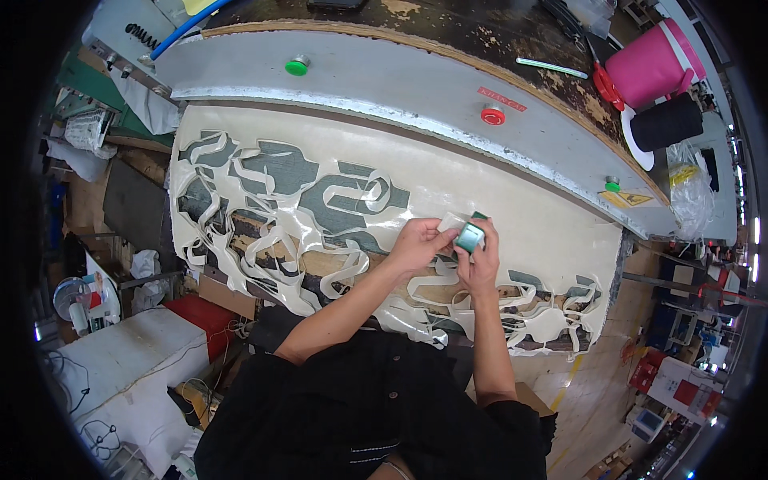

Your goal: Using a hydraulic press and metal dies to cut shoe components from a sheet of material, then trimming the excess scrap with scissors.

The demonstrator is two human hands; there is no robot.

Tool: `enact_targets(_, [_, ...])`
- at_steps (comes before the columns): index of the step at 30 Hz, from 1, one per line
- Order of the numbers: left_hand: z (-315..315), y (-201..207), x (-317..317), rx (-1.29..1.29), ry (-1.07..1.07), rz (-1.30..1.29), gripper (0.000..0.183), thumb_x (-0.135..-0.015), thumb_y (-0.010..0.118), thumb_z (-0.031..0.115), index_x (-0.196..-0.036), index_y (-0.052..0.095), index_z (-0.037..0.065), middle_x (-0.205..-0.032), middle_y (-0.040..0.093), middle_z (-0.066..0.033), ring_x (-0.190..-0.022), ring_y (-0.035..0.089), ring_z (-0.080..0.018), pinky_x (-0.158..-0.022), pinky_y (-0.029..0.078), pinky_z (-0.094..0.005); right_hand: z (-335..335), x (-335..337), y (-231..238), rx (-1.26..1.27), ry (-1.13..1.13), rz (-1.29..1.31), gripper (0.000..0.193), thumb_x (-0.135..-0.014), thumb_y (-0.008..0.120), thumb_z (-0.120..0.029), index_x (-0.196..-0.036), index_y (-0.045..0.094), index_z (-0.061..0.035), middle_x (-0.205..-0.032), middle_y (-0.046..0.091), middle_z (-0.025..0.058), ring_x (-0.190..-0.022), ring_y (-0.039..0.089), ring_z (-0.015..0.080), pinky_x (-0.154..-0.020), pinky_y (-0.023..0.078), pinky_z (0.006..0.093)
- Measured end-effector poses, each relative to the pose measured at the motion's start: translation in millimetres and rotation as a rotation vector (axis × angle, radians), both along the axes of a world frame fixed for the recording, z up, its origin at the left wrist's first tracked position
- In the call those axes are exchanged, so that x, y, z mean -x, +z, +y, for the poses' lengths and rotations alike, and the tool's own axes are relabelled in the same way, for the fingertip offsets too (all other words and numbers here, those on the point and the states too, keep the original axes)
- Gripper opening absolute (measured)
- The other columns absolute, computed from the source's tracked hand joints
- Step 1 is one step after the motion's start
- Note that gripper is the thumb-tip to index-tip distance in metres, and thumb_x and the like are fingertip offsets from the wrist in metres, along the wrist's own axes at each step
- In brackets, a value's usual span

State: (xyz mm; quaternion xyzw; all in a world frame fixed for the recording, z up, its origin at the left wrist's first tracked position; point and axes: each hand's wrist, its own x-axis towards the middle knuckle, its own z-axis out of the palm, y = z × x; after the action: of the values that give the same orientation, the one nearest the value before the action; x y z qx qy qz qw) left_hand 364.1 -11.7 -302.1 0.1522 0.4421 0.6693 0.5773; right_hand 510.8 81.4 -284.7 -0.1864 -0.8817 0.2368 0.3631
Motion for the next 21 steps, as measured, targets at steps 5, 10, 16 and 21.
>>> enact_targets(5, [10,1,-6,0.087,0.114,0.209,0.019,-0.104,0.072,0.015,-0.104,0.076,-0.004,-0.076,0.072,-0.0042,-0.067,0.065,-0.0078,-0.061,0.052,-0.0258,-6,-26,10,-0.090,-0.165,0.055,0.023,-0.099,0.073,-0.017,-0.101,0.070,0.0060,-0.128,0.064,0.0220,-0.120,0.064,0.0388,-0.114,0.046,0.0564])
enact_targets(10, [16,11,3,0.100,0.208,0.322,0.022,-0.101,0.075,0.018,-0.097,0.078,-0.004,-0.071,0.072,-0.0058,-0.063,0.065,-0.0095,-0.058,0.050,-0.0284,-16,-19,13,0.396,-0.416,0.322,0.030,-0.111,0.063,-0.019,-0.099,0.066,0.0085,-0.126,0.065,0.0122,-0.105,0.060,0.0166,-0.089,0.046,0.0273])
enact_targets(16, [-2,19,40,0.179,0.246,0.309,0.022,-0.100,0.075,0.018,-0.096,0.078,-0.004,-0.072,0.073,-0.0067,-0.063,0.065,-0.0105,-0.058,0.050,-0.0286,-10,-20,15,0.385,-0.534,0.470,0.035,-0.111,0.065,-0.023,-0.097,0.068,0.0091,-0.110,0.065,0.0084,-0.092,0.058,0.0127,-0.080,0.046,0.0251])
enact_targets(21, [-22,28,67,0.255,0.290,0.272,0.020,-0.102,0.075,0.015,-0.101,0.077,-0.004,-0.077,0.073,-0.0058,-0.067,0.065,-0.0097,-0.062,0.052,-0.0264,-13,-7,19,0.608,-0.583,0.543,0.041,-0.112,0.062,-0.032,-0.089,0.067,0.0012,-0.084,0.059,-0.0009,-0.076,0.048,0.0072,-0.068,0.038,0.0261])
